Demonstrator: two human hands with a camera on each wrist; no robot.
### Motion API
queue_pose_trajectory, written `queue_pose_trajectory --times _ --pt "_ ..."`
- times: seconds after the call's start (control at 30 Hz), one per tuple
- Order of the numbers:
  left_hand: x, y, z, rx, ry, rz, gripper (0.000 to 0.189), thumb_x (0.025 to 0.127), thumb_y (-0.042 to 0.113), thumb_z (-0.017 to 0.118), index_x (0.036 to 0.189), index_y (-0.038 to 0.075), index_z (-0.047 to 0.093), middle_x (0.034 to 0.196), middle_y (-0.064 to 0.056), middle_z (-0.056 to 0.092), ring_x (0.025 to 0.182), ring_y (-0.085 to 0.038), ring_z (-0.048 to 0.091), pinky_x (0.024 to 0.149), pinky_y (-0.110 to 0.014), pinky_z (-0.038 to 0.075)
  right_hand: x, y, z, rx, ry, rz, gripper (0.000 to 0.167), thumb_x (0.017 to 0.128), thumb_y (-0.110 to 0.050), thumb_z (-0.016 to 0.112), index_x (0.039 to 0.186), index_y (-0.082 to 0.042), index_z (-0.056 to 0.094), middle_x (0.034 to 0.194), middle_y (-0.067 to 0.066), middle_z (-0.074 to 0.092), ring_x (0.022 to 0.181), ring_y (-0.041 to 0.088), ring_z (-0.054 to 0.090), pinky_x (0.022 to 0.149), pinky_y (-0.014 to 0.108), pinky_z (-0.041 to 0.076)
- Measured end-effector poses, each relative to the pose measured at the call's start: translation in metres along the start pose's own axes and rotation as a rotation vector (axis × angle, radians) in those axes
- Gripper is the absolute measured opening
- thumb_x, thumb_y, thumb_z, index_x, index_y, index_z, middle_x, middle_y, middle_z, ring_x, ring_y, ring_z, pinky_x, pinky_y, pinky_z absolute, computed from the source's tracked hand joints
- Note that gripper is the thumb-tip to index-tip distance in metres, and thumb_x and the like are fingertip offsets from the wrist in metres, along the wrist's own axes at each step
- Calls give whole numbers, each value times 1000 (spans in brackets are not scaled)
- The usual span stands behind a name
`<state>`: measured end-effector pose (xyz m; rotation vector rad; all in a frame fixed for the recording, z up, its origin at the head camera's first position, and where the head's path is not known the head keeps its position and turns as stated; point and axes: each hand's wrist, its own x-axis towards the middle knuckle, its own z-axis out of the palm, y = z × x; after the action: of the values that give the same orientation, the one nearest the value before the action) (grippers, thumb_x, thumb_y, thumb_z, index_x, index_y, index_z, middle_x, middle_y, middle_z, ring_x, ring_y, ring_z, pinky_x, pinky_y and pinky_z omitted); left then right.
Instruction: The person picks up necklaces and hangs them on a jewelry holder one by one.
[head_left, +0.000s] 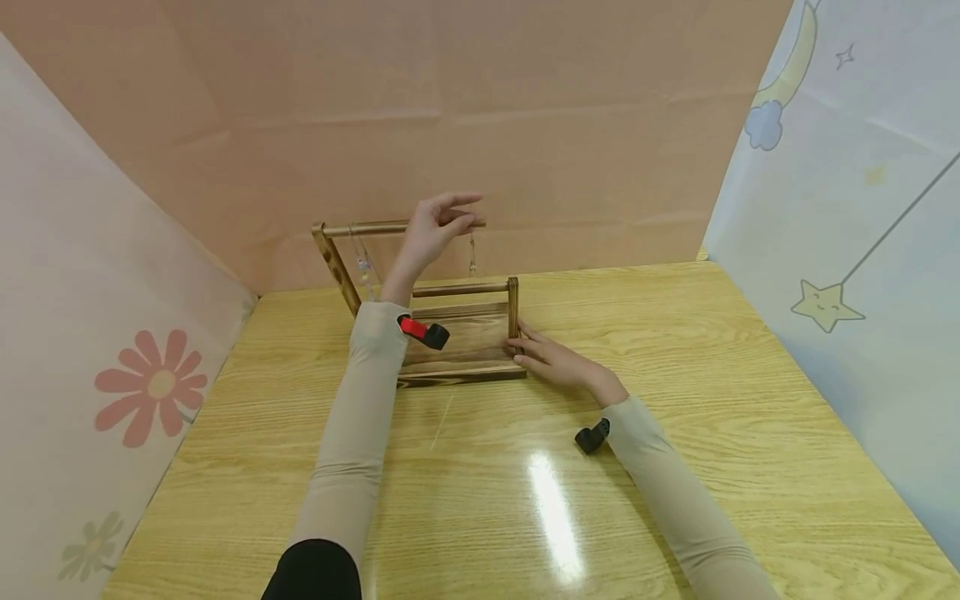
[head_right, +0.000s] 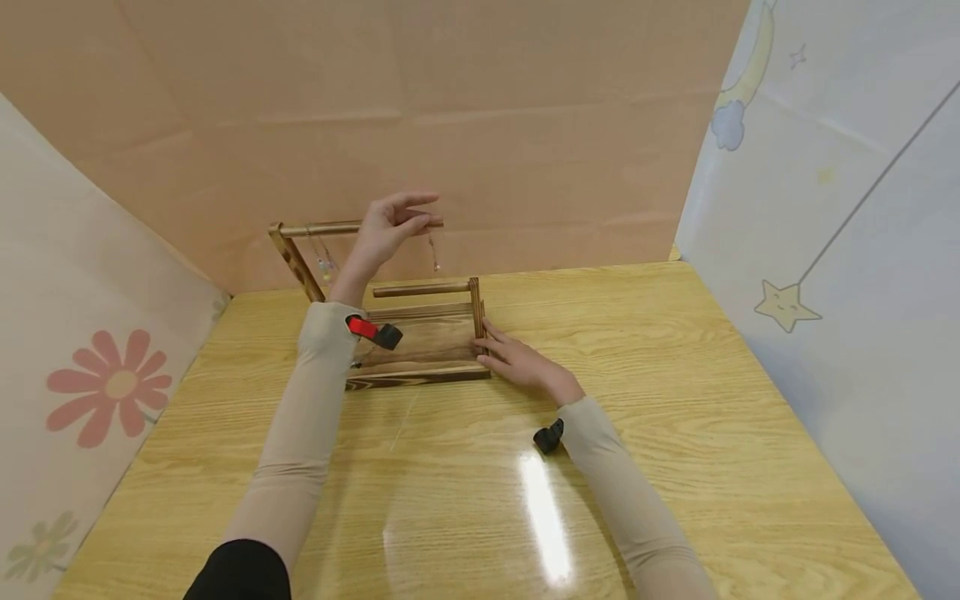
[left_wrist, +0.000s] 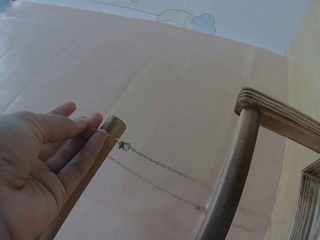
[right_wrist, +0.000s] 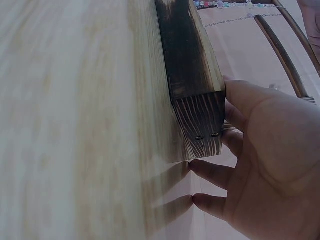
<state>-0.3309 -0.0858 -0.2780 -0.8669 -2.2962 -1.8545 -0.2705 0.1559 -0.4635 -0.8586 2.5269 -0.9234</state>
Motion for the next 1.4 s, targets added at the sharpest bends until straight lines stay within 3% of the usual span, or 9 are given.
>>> queue_pose_trajectory --times 0.37,0.53,0.8,1.4 --pt "-6 -6 -5 -44 34 36 34 90 -6 53 124 -9 53 122 -25 56 107 -36 58 92 -41 50 0 1 -1 -8 3 -11 52 101 -38 35 146 -13 29 156 5 -6 142 33 8 112 54 20" --pt "-8 -7 -7 -45 49 33 33 90 -5 53 124 -8 54 120 -26 57 105 -33 61 89 -36 52 0 2 -1 -1 4 -15 51 101 -36 36 146 -12 29 156 6 -6 142 33 7 112 55 19" --pt "-12 -8 -10 -51 60 60 32 90 -6 54 122 -6 56 113 -23 62 104 -35 61 89 -38 52 -2 0 -2 11 0 -16 51 101 -35 36 146 -13 30 156 6 -5 142 33 6 111 56 19" --pt "-19 -15 -14 -73 72 90 32 89 -6 55 122 -9 55 122 -19 59 105 -31 61 91 -45 49 -1 1 -1 27 -1 -18 51 101 -36 36 146 -13 30 156 4 -7 143 30 5 113 54 18"
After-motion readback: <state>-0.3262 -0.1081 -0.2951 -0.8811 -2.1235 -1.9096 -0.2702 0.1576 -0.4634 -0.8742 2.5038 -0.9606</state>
